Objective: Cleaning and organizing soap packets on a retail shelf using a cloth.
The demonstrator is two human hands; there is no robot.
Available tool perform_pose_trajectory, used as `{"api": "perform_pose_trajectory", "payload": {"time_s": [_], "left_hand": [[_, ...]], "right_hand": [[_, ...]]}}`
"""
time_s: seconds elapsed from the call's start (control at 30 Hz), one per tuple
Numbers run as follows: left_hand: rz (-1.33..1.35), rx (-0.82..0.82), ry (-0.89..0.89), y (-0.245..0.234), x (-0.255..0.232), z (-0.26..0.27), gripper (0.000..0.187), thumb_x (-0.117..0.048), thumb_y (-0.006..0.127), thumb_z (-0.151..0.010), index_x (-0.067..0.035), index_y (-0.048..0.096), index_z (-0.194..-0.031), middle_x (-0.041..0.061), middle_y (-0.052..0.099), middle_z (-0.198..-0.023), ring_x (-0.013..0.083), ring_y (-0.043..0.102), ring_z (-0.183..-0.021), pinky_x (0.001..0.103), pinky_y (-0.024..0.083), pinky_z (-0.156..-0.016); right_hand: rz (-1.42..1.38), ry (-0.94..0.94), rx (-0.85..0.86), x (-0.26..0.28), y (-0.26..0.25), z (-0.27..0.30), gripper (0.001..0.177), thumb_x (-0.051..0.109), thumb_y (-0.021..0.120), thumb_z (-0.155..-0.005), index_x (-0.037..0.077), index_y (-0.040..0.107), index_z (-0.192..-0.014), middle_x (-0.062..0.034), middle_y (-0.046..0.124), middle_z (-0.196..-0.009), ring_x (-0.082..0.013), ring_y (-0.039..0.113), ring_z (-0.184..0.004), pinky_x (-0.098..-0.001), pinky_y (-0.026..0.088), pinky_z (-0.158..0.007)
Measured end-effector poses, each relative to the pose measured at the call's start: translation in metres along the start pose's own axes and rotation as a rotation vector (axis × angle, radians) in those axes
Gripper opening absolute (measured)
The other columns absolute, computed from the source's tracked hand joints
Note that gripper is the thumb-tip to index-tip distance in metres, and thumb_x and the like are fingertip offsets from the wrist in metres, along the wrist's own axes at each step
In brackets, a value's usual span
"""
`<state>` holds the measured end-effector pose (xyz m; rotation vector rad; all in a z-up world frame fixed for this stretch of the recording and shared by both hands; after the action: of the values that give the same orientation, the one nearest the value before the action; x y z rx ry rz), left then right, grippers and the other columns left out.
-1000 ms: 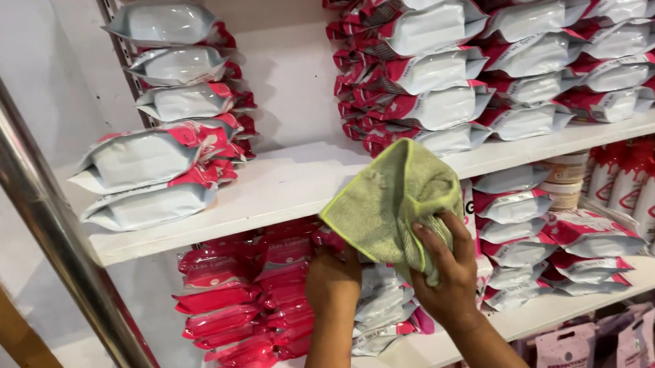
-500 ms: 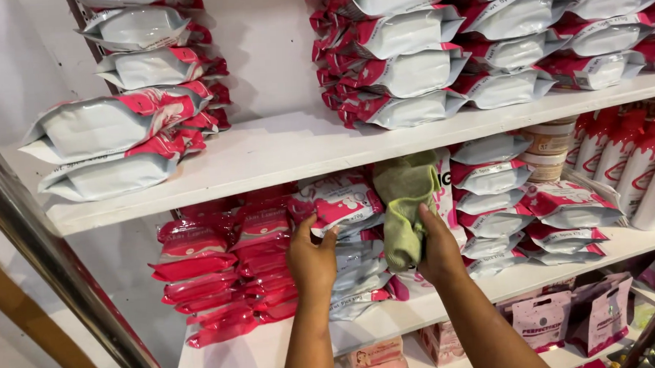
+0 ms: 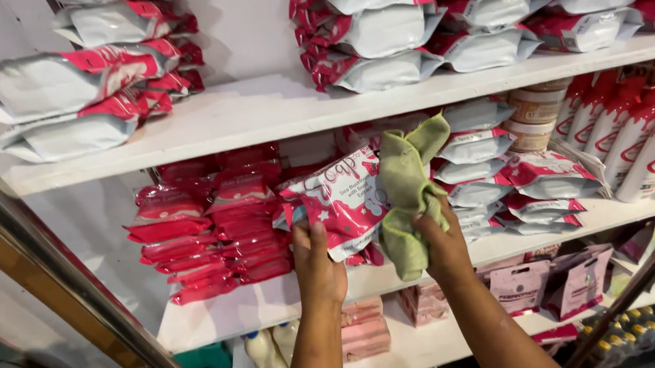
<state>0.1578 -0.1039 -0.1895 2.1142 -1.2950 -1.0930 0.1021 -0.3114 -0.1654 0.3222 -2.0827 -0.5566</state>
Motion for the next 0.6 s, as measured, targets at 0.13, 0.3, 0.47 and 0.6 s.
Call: {"api": "perform_pose_trajectory", "payload": {"time_s": [0.13,0.3,0.47,0.6], "left_hand": [[-0.073,-0.222,-0.202,0.026,0.001,0.004,0.060,-0.047,0.064,-0.088,-0.011,0.052,-0.134,0.006,0.064,-0.130,0.0211,0.062,-0.119,0.043,0.053,-0.101],[0.006,-0.210,-0.280,0.027,0.043,0.023,0.060,-0.042,0.066,-0.095,-0.003,0.055,-0.140,0.011,0.063,-0.134,0.0262,0.061,-0.122,0.045,0.052,-0.104],[-0.052,0.004,-0.313,0.050,0.075,0.039,0.056,-0.041,0.057,-0.105,-0.002,0.050,-0.145,0.016,0.060,-0.136,0.0289,0.058,-0.122,0.045,0.048,-0.102],[-0.181,0.096,-0.243,0.081,0.072,0.059,0.057,-0.042,0.051,-0.107,-0.003,0.047,-0.148,0.013,0.056,-0.143,0.0253,0.054,-0.130,0.041,0.044,-0.110]], "right_hand": [[0.444,-0.339,0.123,0.036,-0.008,0.025,0.062,0.007,0.057,-0.082,-0.002,0.051,-0.144,-0.0148,0.049,-0.147,-0.0270,0.048,-0.138,-0.0388,0.037,-0.116],[0.988,-0.552,0.141,0.043,-0.011,0.060,0.062,0.013,0.064,-0.078,-0.002,0.059,-0.137,-0.0255,0.034,-0.165,-0.0421,0.029,-0.156,-0.0470,0.024,-0.125],[1.268,-0.761,0.385,0.067,0.063,0.127,0.065,0.028,0.074,-0.074,0.016,0.066,-0.137,-0.0216,0.030,-0.164,-0.0559,0.016,-0.152,-0.0578,0.014,-0.124],[1.302,-0.766,0.213,0.082,0.035,0.088,0.070,0.032,0.076,-0.070,0.016,0.063,-0.137,-0.0224,0.033,-0.159,-0.0483,0.031,-0.148,-0.0607,0.016,-0.122]]}}
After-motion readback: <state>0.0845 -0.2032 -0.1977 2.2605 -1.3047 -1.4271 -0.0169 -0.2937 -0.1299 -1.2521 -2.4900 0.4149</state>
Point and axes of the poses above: each hand's wrist, its own z-axis away from the middle knuckle, its own y-axis out of the palm, x = y × z, the point moved 5 cm from there along -z, towards the middle knuckle
